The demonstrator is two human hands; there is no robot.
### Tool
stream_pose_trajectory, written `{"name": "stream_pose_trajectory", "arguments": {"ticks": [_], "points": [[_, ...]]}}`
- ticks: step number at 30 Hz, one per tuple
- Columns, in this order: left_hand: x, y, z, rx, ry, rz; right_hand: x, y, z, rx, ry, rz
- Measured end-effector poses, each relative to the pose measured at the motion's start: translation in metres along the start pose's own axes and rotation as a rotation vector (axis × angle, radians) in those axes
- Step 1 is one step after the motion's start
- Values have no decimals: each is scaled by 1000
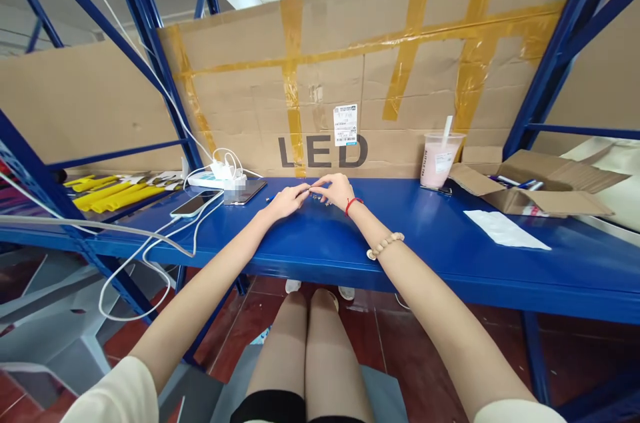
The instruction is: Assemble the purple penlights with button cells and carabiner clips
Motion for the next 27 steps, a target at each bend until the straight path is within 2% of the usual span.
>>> {"name": "stream_pose_trajectory", "arguments": {"ticks": [8, 16, 22, 27], "points": [[3, -14, -3, -11, -102, 5, 24, -13, -5, -108, -195, -203], [9, -23, -1, -60, -114, -112, 49, -16, -1, -306, -429, -169], [21, -24, 2, -84, -186, -181, 56, -20, 4, -429, -486, -139], [25, -24, 2, -88, -234, -208, 54, -21, 6, -460, -476, -148]]}}
Point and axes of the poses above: each hand's wrist, its own z-axis away from the middle knuckle, its own y-axis out of the back of the hand, x = y × z, the point moved 9 cm from there along -z, towards the middle knuckle, and after that the axes turned 6 degrees about -y, right-handed, at the moved point
